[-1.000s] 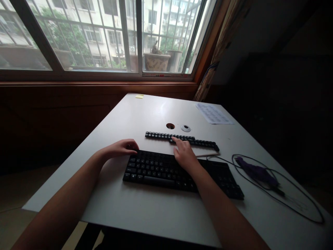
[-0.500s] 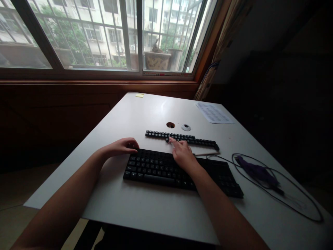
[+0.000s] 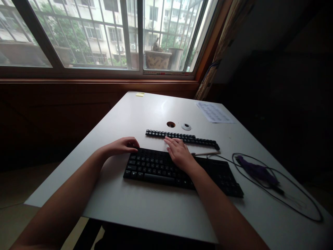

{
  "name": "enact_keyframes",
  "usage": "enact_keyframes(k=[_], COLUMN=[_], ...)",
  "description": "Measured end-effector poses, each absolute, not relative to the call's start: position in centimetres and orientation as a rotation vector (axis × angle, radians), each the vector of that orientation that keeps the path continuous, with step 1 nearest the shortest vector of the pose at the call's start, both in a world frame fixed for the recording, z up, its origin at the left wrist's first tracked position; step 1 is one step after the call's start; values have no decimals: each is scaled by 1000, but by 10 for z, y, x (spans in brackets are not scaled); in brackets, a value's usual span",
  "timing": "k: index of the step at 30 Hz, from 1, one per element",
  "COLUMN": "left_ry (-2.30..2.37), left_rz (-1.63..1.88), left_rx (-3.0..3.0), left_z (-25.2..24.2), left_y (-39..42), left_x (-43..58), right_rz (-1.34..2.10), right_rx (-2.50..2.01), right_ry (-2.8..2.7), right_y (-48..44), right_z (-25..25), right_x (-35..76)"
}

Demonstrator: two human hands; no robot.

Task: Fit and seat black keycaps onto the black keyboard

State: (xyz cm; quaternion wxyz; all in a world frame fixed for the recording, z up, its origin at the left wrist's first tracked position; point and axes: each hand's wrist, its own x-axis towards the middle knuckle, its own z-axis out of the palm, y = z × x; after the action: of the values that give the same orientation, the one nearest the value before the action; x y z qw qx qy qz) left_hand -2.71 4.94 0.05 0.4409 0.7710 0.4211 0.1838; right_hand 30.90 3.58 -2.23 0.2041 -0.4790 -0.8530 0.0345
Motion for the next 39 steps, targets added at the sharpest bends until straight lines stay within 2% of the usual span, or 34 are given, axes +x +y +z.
enact_keyframes(k=[21,39], left_ry=[1046,1038], left_rz=[465,465], left_rx=[1925,1920], left_z=[1,1], left_y=[49,49], left_x=[-27,-27], right_rz=[156,208], right_rx=[-1168,-1322], right_ry=[-2350,-2294], right_y=[37,44], right_z=[-13,-19], right_x=[309,314])
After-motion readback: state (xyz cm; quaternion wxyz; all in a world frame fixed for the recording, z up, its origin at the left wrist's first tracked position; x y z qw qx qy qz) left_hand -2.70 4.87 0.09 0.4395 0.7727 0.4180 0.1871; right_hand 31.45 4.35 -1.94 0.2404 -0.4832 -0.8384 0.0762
